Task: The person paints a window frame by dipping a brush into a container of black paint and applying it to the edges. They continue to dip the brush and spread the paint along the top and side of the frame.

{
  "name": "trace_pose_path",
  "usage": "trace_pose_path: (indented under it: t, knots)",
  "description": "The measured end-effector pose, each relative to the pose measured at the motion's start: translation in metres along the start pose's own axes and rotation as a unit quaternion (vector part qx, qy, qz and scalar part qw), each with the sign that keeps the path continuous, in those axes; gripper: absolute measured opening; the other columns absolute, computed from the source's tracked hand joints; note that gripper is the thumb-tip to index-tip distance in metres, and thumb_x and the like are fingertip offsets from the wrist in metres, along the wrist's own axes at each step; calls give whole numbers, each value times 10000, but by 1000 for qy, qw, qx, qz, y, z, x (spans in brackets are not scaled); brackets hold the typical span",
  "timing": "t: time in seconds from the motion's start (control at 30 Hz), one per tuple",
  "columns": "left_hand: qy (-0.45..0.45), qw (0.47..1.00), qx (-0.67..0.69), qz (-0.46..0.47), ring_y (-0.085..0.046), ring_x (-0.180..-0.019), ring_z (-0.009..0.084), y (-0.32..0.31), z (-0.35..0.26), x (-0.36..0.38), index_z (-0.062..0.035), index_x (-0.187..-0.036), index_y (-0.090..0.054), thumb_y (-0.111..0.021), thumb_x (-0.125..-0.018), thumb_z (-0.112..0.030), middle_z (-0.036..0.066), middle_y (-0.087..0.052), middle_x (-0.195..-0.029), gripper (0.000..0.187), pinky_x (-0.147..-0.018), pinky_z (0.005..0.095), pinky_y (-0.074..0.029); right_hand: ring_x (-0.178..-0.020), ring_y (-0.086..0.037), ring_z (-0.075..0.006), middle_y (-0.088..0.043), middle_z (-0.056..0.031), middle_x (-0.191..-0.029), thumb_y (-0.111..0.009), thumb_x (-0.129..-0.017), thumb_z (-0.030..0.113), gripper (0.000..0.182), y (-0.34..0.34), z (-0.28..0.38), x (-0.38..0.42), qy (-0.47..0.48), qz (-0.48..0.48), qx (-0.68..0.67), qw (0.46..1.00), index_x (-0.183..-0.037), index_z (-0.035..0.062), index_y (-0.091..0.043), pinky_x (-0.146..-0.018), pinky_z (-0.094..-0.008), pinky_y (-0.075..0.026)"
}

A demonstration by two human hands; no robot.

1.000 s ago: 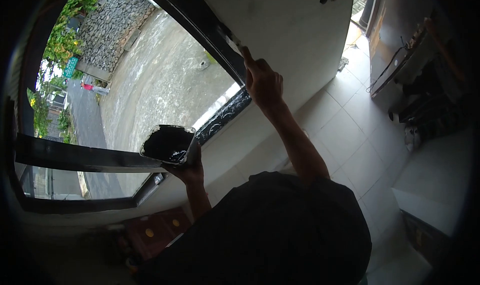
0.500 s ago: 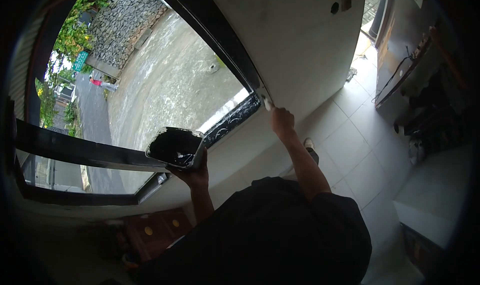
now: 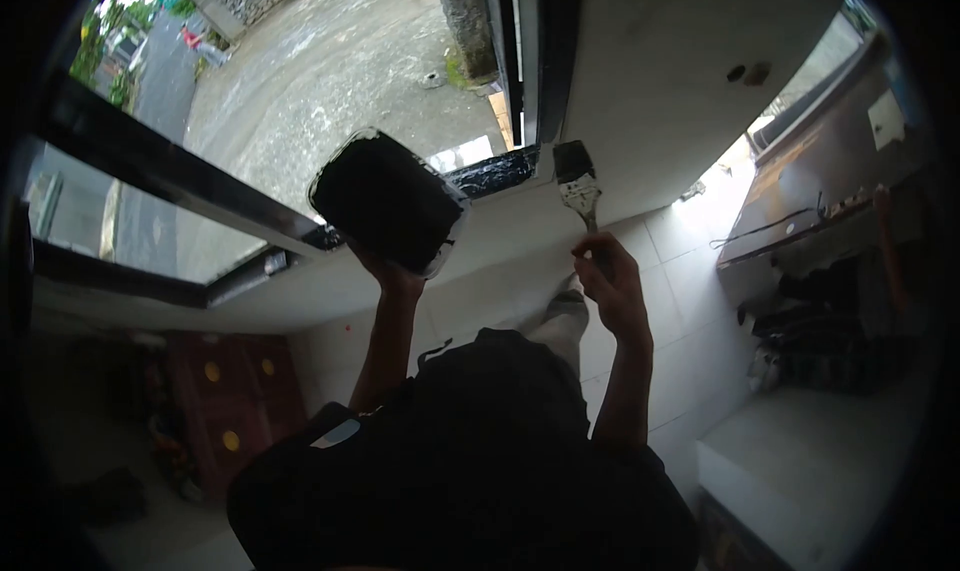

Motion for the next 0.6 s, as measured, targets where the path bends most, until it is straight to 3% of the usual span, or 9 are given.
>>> trace_pose_path:
  t: [0.07,0.13,0.17,0.27,0.3,0.33,0.4,0.5,0.6]
  knots:
    - [-12,999,-36,-12,-395,-1317,238,-20,-16,10,-164,-1471,-277,-233,-934,-684,63,-377,-1450,748,-1104,417,-324,-592,-388,-39,-472,11,-831,-590,-831,57,215,-7,28,16,-3,31,2,1000,-1039,23,-550,-522,-195,-319]
    - [2,996,-32,-87,-394,-1317,240,-17,-22,17,-152,-1471,-274,-219,-936,-683,68,-384,-1445,756,-1107,408,-317,-643,-414,-71,-467,-27,-864,-700,-729,171,403,-21,58,29,81,70,-24,994,-1056,12,-527,-540,-224,-323]
    - [4,998,-26,-51,-393,-1318,241,-9,-19,18,-150,-1474,-271,-221,-929,-695,70,-382,-1450,773,-1107,405,-314,-679,-432,-106,-475,-56,-869,-758,-639,255,580,-23,62,34,98,111,-53,988,-1089,0,-497,-554,-245,-332]
    - [35,998,-11,-51,-386,-1325,246,0,-17,31,-148,-1481,-263,-228,-897,-740,77,-365,-1469,833,-1109,406,-306,-660,-438,-128,-489,-64,-839,-763,-661,334,631,-43,97,38,238,175,46,954,-1107,-13,-481,-563,-262,-330]
    - [63,997,10,-53,-383,-1327,250,0,-16,35,-146,-1482,-263,-230,-887,-753,81,-363,-1472,851,-1109,408,-305,-655,-439,-129,-494,-62,-777,-745,-722,360,548,-45,101,40,261,132,74,954,-1057,-4,-510,-571,-274,-335]
    - [90,994,31,-52,-381,-1329,253,0,-16,38,-145,-1482,-263,-233,-876,-766,84,-361,-1474,868,-1109,409,-305,-606,-433,-128,-483,-53,-686,-693,-788,320,404,-46,102,39,297,80,92,947,-985,0,-545,-541,-270,-319]
    - [113,989,62,-79,-375,-1334,256,-3,-26,45,-144,-1482,-263,-225,-875,-768,89,-356,-1477,871,-1108,410,-307,-552,-468,-132,-500,-56,-634,-642,-799,215,303,-62,115,37,393,107,171,897,-983,-16,-574,-511,-263,-343]
    - [136,983,89,-88,-370,-1341,261,2,-24,49,-135,-1481,-262,-203,-878,-766,104,-353,-1478,875,-1107,417,-315,-538,-537,-148,-551,-62,-634,-598,-776,120,261,-100,126,44,322,14,193,927,-989,-32,-597,-503,-262,-400]
    - [142,982,93,-80,-384,-1338,268,5,-21,53,-117,-1478,-260,-175,-885,-757,123,-366,-1468,876,-1106,425,-330,-621,-633,-200,-643,-123,-735,-583,-667,-35,321,-129,131,32,321,133,246,905,-982,-17,-643,-576,-285,-495]
Point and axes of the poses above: each hand's wrist, its own x-axis away from the middle knuckle, its own y-axis out of the back of the hand, z = x × y, the point moved 5 cm from there along -x, towards the middle knuckle
